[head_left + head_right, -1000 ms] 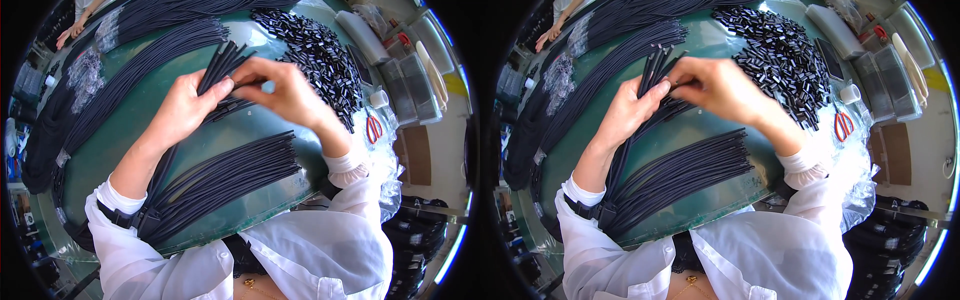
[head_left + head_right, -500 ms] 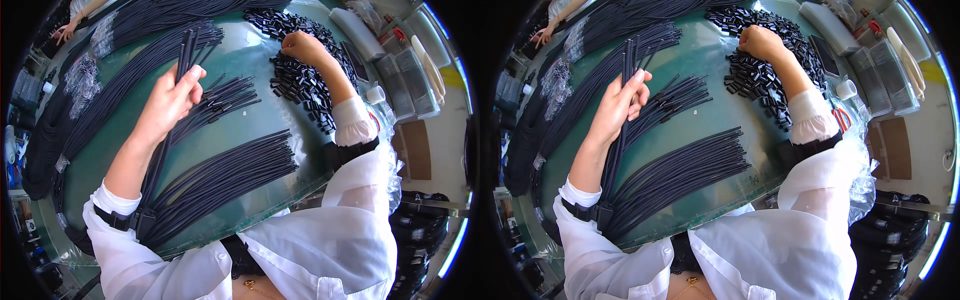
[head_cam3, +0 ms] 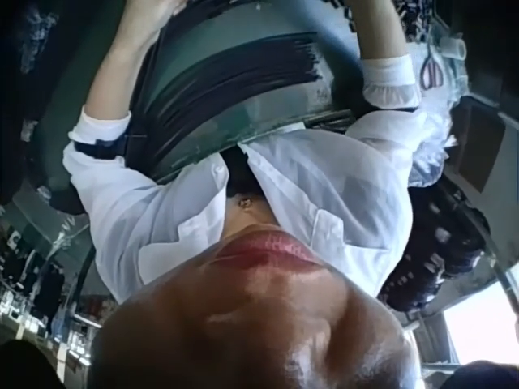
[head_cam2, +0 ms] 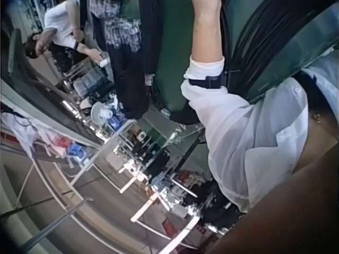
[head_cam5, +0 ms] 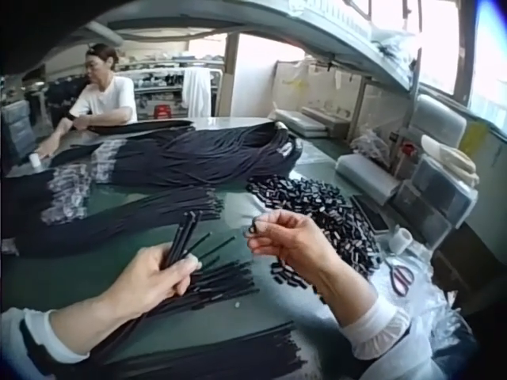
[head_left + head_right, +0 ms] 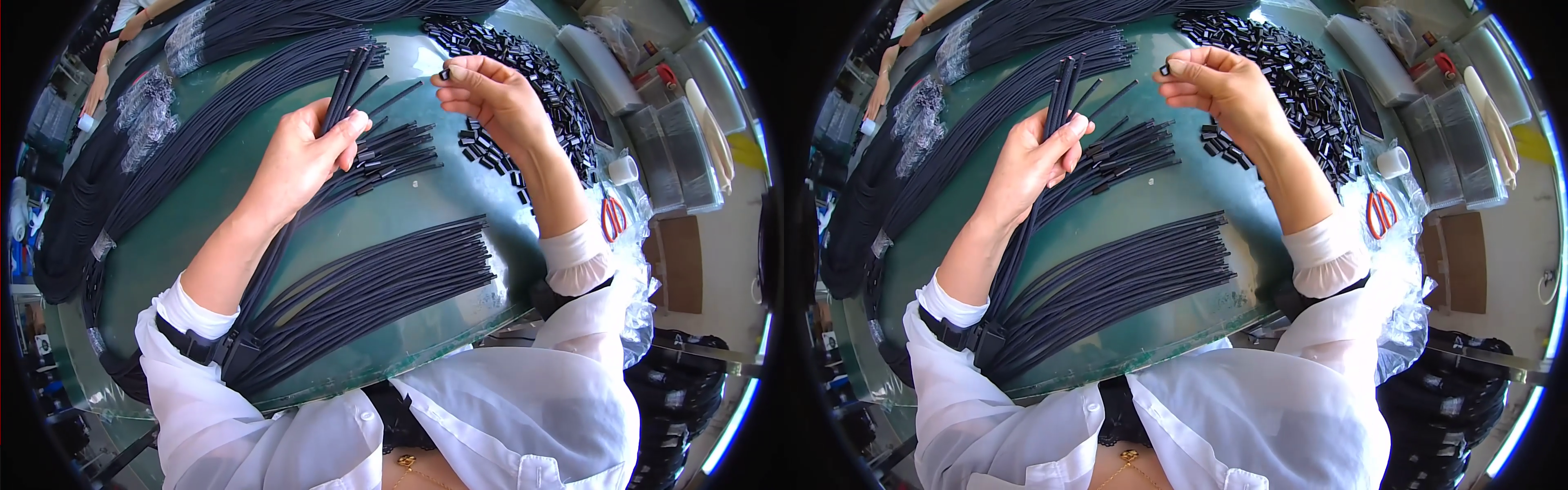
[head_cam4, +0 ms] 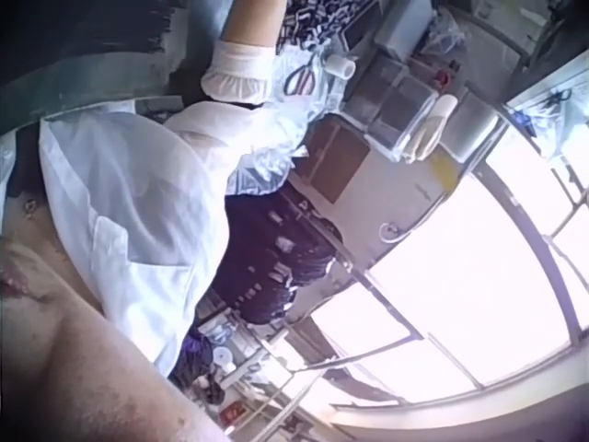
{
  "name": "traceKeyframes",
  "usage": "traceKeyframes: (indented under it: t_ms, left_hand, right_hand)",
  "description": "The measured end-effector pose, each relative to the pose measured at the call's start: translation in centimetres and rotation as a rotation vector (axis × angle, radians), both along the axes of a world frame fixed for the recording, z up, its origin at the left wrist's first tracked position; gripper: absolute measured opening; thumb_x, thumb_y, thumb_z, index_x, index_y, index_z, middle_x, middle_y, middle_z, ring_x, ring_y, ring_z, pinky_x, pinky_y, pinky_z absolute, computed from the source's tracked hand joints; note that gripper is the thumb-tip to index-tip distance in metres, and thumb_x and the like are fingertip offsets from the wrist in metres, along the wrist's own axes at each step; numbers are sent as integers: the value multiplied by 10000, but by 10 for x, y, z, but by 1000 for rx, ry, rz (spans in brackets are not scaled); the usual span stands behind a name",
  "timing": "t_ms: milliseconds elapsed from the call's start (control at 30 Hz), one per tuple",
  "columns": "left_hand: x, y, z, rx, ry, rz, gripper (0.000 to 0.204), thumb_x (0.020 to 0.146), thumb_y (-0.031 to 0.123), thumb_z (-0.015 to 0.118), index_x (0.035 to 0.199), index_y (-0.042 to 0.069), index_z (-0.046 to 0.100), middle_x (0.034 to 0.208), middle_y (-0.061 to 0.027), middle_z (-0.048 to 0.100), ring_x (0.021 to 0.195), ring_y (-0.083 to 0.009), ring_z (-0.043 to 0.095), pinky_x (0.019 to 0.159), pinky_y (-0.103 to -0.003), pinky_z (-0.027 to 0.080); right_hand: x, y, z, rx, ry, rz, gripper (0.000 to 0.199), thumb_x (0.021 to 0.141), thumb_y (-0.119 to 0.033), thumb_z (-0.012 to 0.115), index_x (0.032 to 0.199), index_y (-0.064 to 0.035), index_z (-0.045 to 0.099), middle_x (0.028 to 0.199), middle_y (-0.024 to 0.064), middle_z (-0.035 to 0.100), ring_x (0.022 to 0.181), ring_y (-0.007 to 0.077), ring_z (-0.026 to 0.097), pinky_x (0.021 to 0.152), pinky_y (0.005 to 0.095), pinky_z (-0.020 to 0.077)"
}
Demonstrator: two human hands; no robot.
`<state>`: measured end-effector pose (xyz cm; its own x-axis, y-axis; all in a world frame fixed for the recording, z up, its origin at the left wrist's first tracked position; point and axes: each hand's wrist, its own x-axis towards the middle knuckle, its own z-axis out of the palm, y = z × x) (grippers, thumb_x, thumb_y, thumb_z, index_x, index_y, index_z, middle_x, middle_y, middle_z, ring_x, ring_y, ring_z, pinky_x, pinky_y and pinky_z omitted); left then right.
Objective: The person attaches small plastic caps to the ends of individual black cords by hand and then gathers the finished cords into a bundle.
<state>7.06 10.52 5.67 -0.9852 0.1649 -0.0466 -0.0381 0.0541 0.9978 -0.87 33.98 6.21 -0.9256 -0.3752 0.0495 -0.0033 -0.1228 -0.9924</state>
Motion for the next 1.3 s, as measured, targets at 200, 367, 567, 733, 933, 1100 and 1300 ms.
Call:
traceKeyframes:
  t_ms: [200,367,567,733,933,1100,1300]
  left_hand:
    - [1,3,1,-64,44,7,209,893,218,578,759,61,549,564,44,470,509,-20,397,474,-199,311]
    - [2,4,-2,-44,110,18,194,886,186,594,752,58,536,591,55,444,532,-17,391,485,-194,314]
    - [5,5,-2,-140,239,42,148,883,154,599,798,41,558,627,73,430,559,-3,368,497,-188,308]
    - [6,7,-2,-138,310,35,123,881,144,603,826,40,568,621,86,417,550,1,355,484,-188,295]
    - [11,12,6,-77,77,-61,164,892,200,592,856,40,594,615,84,421,532,1,348,467,-180,280]
    - [2,4,3,-213,19,-139,236,909,268,564,911,38,615,605,79,420,526,4,340,464,-174,269]
    - [-3,-10,-4,-198,184,-33,324,930,313,516,949,-6,570,657,6,491,495,-15,390,428,-175,307]
  right_hand:
    - [20,-9,1,-86,-80,45,137,885,-139,584,941,-14,583,902,154,662,795,176,674,709,261,559]
    - [27,-15,2,26,55,-33,138,887,-138,582,944,-13,578,901,152,661,777,176,673,706,254,556]
    - [29,-16,1,36,42,-38,153,880,-148,595,951,-14,569,899,148,659,761,169,670,699,254,554]
    - [32,-15,6,36,-35,-18,144,881,-125,589,962,-7,574,868,128,656,746,144,657,694,251,545]
    - [49,-31,1,254,254,167,129,886,-93,561,951,16,587,825,86,648,713,116,626,670,238,519]
    - [47,-18,9,303,235,248,144,888,-103,557,936,26,596,799,68,647,719,106,612,664,238,504]
    - [-21,48,-12,1115,657,-201,126,807,-153,605,894,-77,655,823,84,667,756,214,638,698,320,504]
